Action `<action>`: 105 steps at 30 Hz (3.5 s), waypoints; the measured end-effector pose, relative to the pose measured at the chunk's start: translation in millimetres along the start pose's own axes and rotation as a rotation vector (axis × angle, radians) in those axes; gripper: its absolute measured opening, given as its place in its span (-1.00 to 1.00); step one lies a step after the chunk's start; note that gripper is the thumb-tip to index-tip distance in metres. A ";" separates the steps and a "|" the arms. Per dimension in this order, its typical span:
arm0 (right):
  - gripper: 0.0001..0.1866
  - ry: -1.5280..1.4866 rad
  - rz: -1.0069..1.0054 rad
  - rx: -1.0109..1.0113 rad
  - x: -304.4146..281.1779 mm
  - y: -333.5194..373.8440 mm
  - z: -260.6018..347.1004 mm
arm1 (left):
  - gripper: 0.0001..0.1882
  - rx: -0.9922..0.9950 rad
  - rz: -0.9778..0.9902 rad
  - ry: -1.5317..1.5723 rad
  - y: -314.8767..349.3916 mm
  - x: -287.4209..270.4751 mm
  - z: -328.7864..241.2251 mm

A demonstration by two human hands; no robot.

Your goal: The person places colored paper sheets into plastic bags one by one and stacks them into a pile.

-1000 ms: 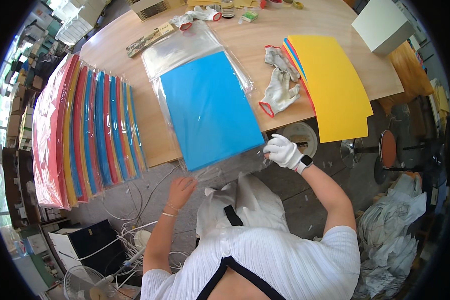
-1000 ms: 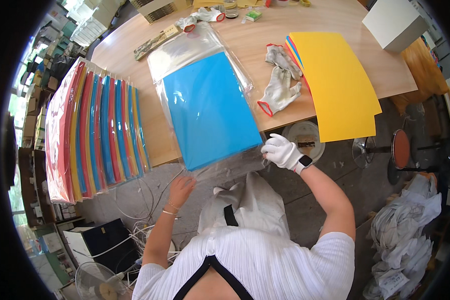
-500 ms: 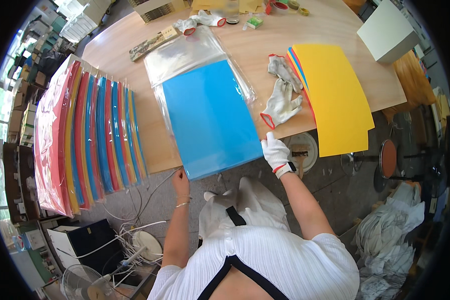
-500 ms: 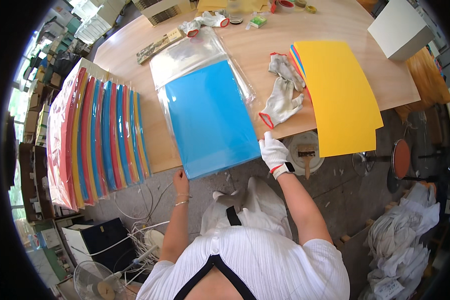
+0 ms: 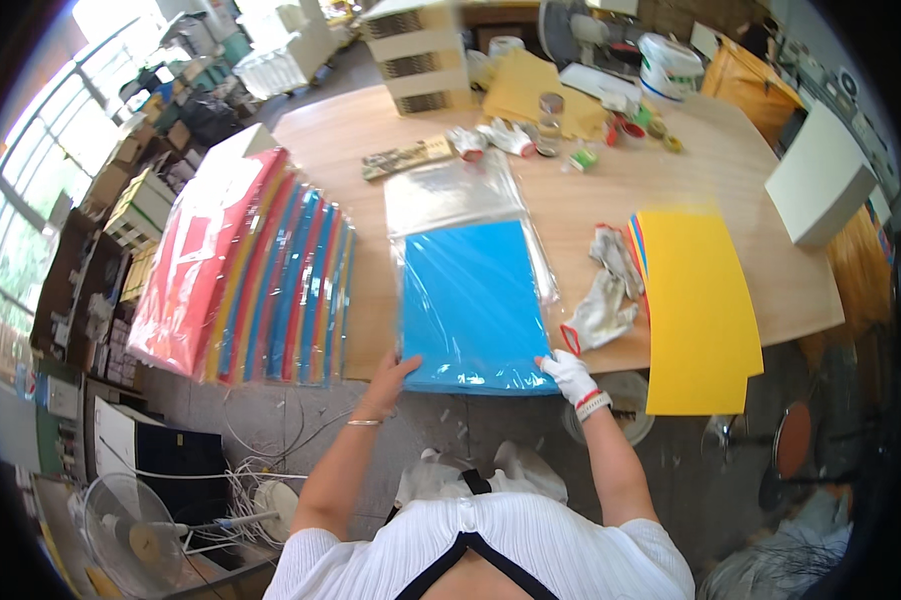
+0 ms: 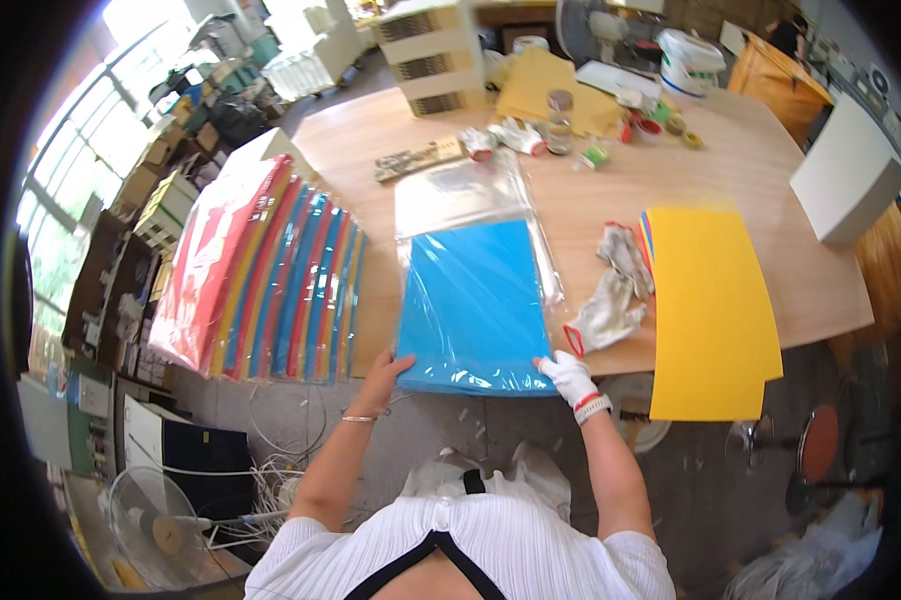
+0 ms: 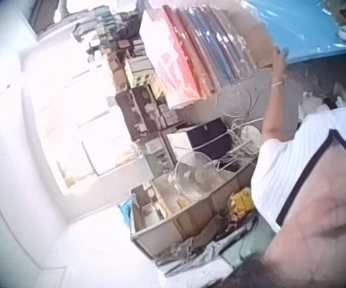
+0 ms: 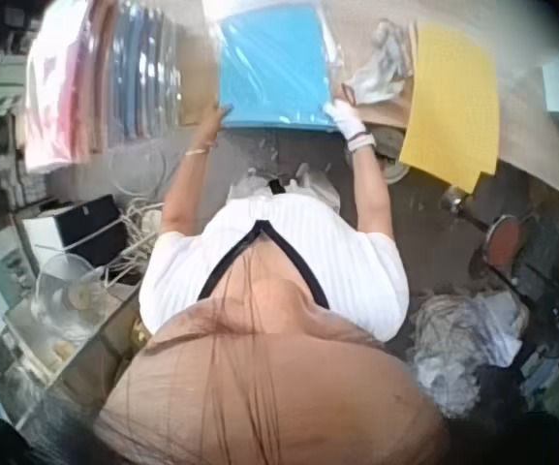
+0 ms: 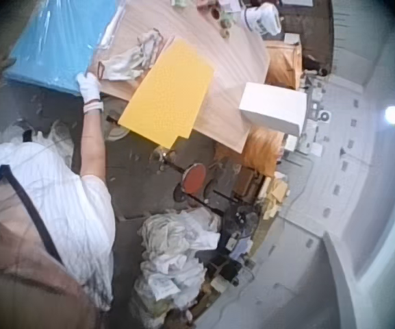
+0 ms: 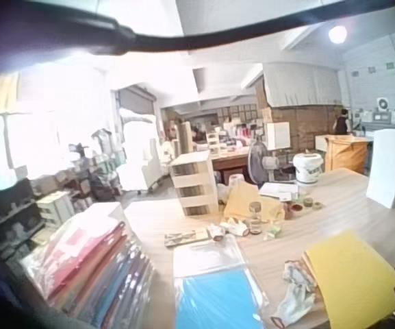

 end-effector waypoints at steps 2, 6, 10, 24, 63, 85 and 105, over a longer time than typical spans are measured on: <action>-0.74 -0.093 -0.102 -0.120 8.5 3.2 5.2 | -0.62 0.159 0.043 -0.055 9.4 18.5 -35.8; -0.75 -0.182 -0.157 -0.175 37.2 35.9 27.5 | -0.62 0.331 0.049 -0.507 60.4 27.2 -102.7; -0.81 -0.464 -0.173 -0.338 62.8 66.0 105.8 | -0.62 0.418 0.066 -0.703 142.9 27.6 -184.9; -0.42 -0.029 0.183 -0.913 187.7 145.1 506.5 | -0.49 0.417 -0.139 -0.354 169.3 -350.7 -412.7; -0.82 0.871 -0.801 -0.423 -220.4 167.6 -29.3 | -0.84 0.977 0.311 -0.984 90.6 160.1 -113.4; -0.58 1.120 -0.713 0.183 -212.0 119.4 -21.8 | -0.88 0.549 0.005 -0.749 119.7 30.7 -96.9; -0.63 1.238 -0.645 0.206 -199.1 105.3 -22.3 | -0.89 0.139 0.000 -0.642 73.2 -25.7 1.9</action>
Point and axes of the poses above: each hand's wrist, its own y-axis away from the middle knuckle, its own x-axis out of the palm, z = x × y, the point moved 8 cm from there along -y, towards the middle knuckle, and after that the axes turned 11 degrees about y, right-handed, at the moved point
